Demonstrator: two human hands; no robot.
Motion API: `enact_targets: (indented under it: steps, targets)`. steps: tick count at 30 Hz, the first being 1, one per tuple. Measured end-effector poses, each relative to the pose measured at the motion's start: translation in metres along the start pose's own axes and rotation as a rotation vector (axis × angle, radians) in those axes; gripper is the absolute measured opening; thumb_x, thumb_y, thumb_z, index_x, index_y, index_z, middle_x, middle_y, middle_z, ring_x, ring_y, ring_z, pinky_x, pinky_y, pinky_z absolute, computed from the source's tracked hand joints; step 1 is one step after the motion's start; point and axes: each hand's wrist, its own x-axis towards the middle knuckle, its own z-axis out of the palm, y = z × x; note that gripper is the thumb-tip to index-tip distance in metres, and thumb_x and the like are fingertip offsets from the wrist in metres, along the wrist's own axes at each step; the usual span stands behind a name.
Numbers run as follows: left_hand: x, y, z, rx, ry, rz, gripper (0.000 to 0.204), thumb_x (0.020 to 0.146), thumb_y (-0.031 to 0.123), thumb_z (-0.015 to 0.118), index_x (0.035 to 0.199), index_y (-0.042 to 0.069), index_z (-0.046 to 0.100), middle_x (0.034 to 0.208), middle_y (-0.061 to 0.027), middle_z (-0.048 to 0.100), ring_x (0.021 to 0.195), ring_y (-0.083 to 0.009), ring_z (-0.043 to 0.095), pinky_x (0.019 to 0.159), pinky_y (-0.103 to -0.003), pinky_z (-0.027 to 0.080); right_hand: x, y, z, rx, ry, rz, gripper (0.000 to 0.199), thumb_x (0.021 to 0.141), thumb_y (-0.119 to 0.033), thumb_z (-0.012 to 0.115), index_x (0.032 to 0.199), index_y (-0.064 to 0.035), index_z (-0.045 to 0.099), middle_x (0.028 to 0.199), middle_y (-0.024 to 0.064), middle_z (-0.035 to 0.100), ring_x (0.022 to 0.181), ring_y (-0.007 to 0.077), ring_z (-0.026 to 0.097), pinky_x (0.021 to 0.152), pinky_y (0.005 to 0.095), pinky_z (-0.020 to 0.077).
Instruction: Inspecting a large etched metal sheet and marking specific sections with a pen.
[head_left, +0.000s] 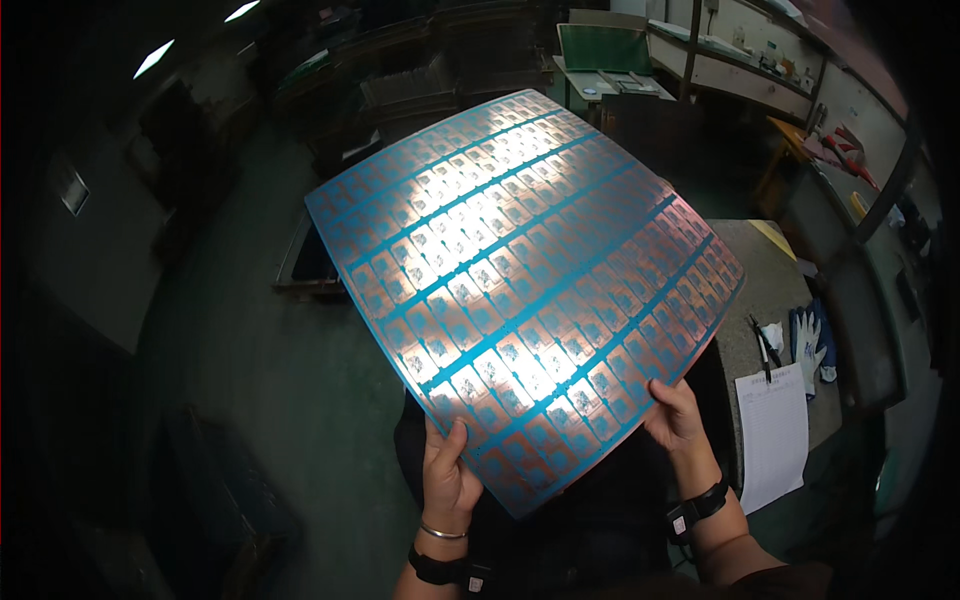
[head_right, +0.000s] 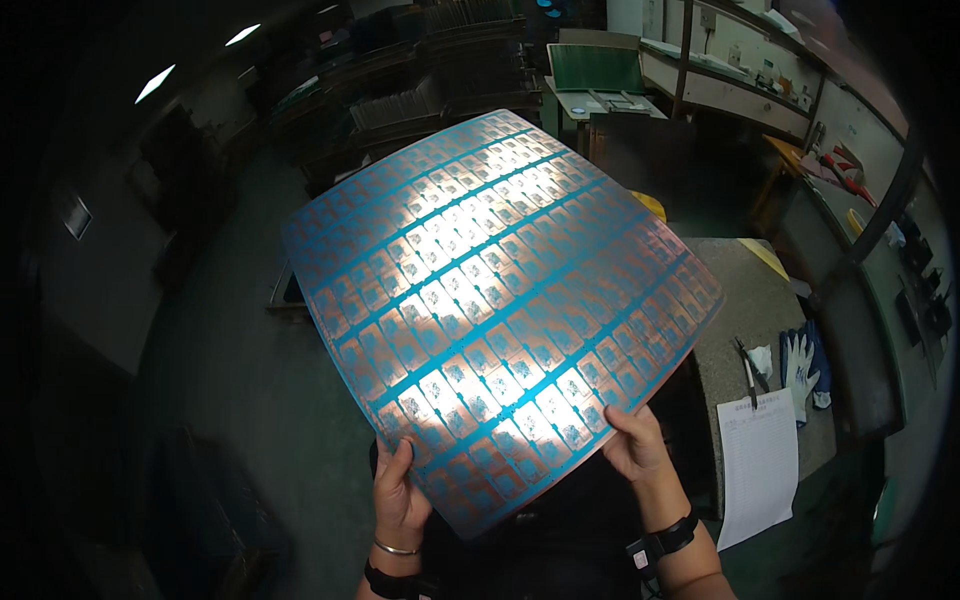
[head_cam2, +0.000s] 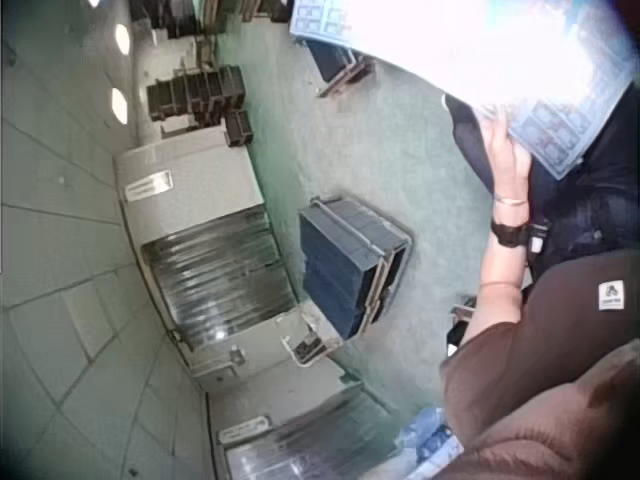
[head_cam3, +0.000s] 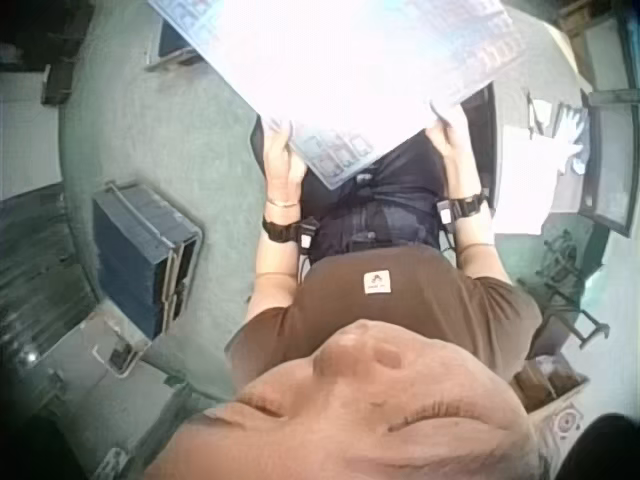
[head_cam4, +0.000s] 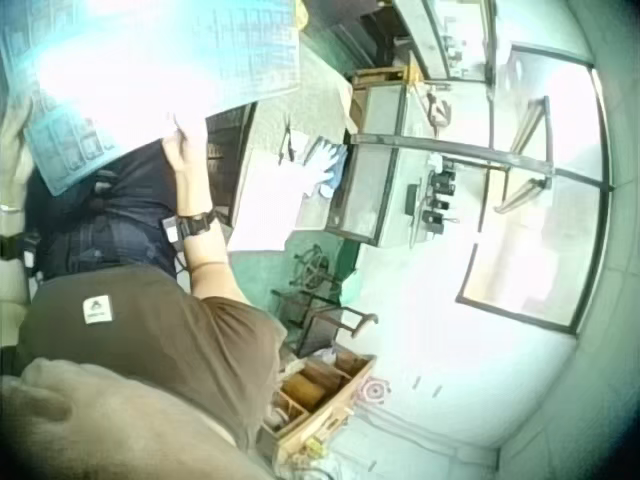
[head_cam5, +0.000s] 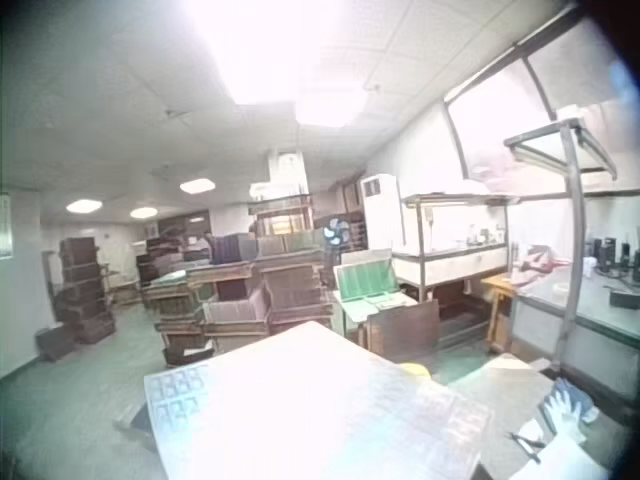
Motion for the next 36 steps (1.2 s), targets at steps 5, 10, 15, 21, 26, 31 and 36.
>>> enact_targets:
  steps: [5,10,15,21,26,31,36]
  targets:
    - [0.004,0.017,-0.018,0.079,-0.069,-0.033,0.048,0.091,0.006,0.052,0.136,0.008,0.036,0.127,-0.0083,0.051,0.117,-0.0199,0.05,0.098,-0.037,0.043,-0.003,-0.044,-0.067,0.068,0.296,-0.253,0.039,0.093,-0.018,0.051,0.125,0.002,0.044,0.123,0.0175,0.053,0.112,0.0282,0.054,0.095,0.0428,0.0455]
    - [0.005,0.019,-0.039,0.102,-0.034,-0.081,0.047,0.091,0.007,0.054,0.134,0.006,0.038,0.126,-0.0091,0.053,0.116,-0.0189,0.052,0.097,-0.035,0.044,-0.017,-0.085,-0.125,-0.001,0.488,-0.403,0.037,0.095,-0.019,0.05,0.124,0.0027,0.046,0.124,0.0173,0.053,0.114,0.0286,0.052,0.097,0.0432,0.0433]
    - [0.008,0.02,-0.057,0.129,-0.042,-0.118,0.046,0.091,0.007,0.054,0.134,0.005,0.038,0.125,-0.0096,0.053,0.115,-0.0187,0.052,0.097,-0.034,0.044,-0.016,-0.074,-0.13,0.004,0.69,-0.331,0.039,0.096,-0.024,0.048,0.125,0.0023,0.045,0.125,0.0168,0.052,0.114,0.0281,0.052,0.097,0.044,0.0437]
    - [0.009,0.025,-0.063,0.188,0.003,-0.129,0.046,0.091,0.007,0.054,0.134,0.003,0.038,0.125,-0.0114,0.053,0.114,-0.0194,0.053,0.095,-0.034,0.045,-0.019,-0.053,-0.133,-0.021,0.661,-0.266,0.042,0.097,-0.029,0.045,0.128,-0.001,0.043,0.128,0.0167,0.049,0.112,0.0294,0.053,0.094,0.0439,0.0457]
    - [0.011,0.027,-0.069,0.191,0.049,-0.153,0.047,0.091,0.007,0.053,0.135,0.002,0.036,0.126,-0.0135,0.052,0.113,-0.02,0.055,0.093,-0.034,0.047,-0.02,-0.04,-0.137,-0.002,0.651,-0.263,0.04,0.097,-0.028,0.044,0.126,-0.0008,0.044,0.127,0.0156,0.051,0.113,0.0283,0.053,0.094,0.0439,0.0462]
    - [0.013,0.021,-0.086,0.173,0.101,-0.216,0.045,0.093,0.007,0.049,0.136,0.001,0.034,0.126,-0.0138,0.052,0.111,-0.0202,0.055,0.092,-0.033,0.048,-0.021,-0.032,-0.146,-0.025,0.658,-0.25,0.04,0.097,-0.03,0.044,0.124,-0.0003,0.046,0.126,0.0141,0.053,0.113,0.0267,0.053,0.094,0.0423,0.0461]
    - [0.013,0.002,-0.112,0.209,0.193,-0.283,0.045,0.093,0.007,0.05,0.135,0.002,0.037,0.124,-0.0116,0.054,0.108,-0.0199,0.057,0.091,-0.033,0.049,-0.022,-0.027,-0.139,-0.091,0.774,-0.181,0.041,0.096,-0.031,0.046,0.124,-0.0013,0.048,0.125,0.0132,0.054,0.114,0.0262,0.053,0.095,0.0419,0.0455]
